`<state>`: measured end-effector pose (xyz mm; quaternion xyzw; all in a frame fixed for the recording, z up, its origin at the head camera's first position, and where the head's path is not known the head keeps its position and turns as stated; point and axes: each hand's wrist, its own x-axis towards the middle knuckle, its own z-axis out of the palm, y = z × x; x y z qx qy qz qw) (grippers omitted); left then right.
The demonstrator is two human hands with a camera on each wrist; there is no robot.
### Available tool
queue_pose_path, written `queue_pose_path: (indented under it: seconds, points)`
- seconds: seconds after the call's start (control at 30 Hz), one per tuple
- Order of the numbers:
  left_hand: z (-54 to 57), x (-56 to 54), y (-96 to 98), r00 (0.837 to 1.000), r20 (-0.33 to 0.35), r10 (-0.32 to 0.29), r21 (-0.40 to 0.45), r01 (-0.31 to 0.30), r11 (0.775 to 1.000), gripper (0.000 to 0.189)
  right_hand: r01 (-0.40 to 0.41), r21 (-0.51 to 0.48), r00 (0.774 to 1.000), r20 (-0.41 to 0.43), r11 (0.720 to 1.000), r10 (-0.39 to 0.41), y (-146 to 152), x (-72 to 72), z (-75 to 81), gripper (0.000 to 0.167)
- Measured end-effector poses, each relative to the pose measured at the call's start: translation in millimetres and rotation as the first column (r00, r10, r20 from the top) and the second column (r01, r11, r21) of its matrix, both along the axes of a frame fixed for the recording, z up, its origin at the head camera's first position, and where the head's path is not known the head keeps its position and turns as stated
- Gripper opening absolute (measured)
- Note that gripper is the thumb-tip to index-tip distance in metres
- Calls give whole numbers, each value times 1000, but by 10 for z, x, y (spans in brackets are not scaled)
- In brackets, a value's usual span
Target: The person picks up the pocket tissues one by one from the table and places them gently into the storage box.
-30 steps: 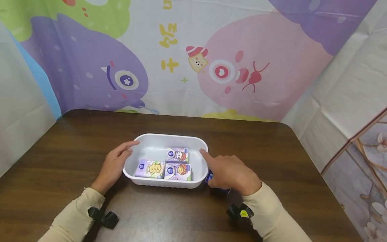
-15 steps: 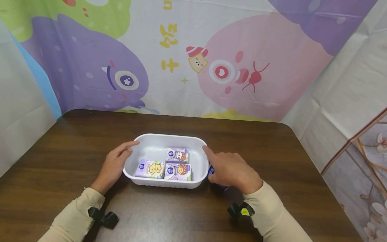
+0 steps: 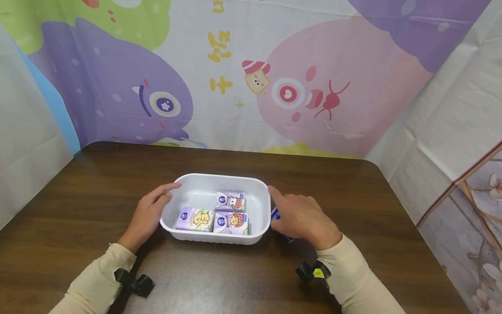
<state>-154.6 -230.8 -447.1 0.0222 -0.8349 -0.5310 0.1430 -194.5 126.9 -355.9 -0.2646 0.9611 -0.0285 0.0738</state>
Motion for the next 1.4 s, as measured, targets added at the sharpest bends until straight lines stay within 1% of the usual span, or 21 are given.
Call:
queue_pose_path:
  seconds: [0.17,0.5,0.87,1.13,1.4]
  points:
    - [4,2,2,1000,1,0,2,0,1000,30,28,-14,999,-24,1000,-28,7,3,-8,78]
    - [5,3,3,1000,0,1,3,-1,1000,30,93,-15,995,-23,996,-93,0,-3,-3,80]
    - [3,1,4,1000,0,-6,5,6,1000,31,118,-29,992,-44,993,-120,-6,-24,19,73]
    - [-3,1,1,1000,-7,1,-7,-1,1000,31,148,-25,989,-22,989,-149,-23,-26,34,74]
    - [1,4,1,1000,-7,-5,-2,5,1000,31,164,-32,986,-25,986,-165,-19,-30,32,74]
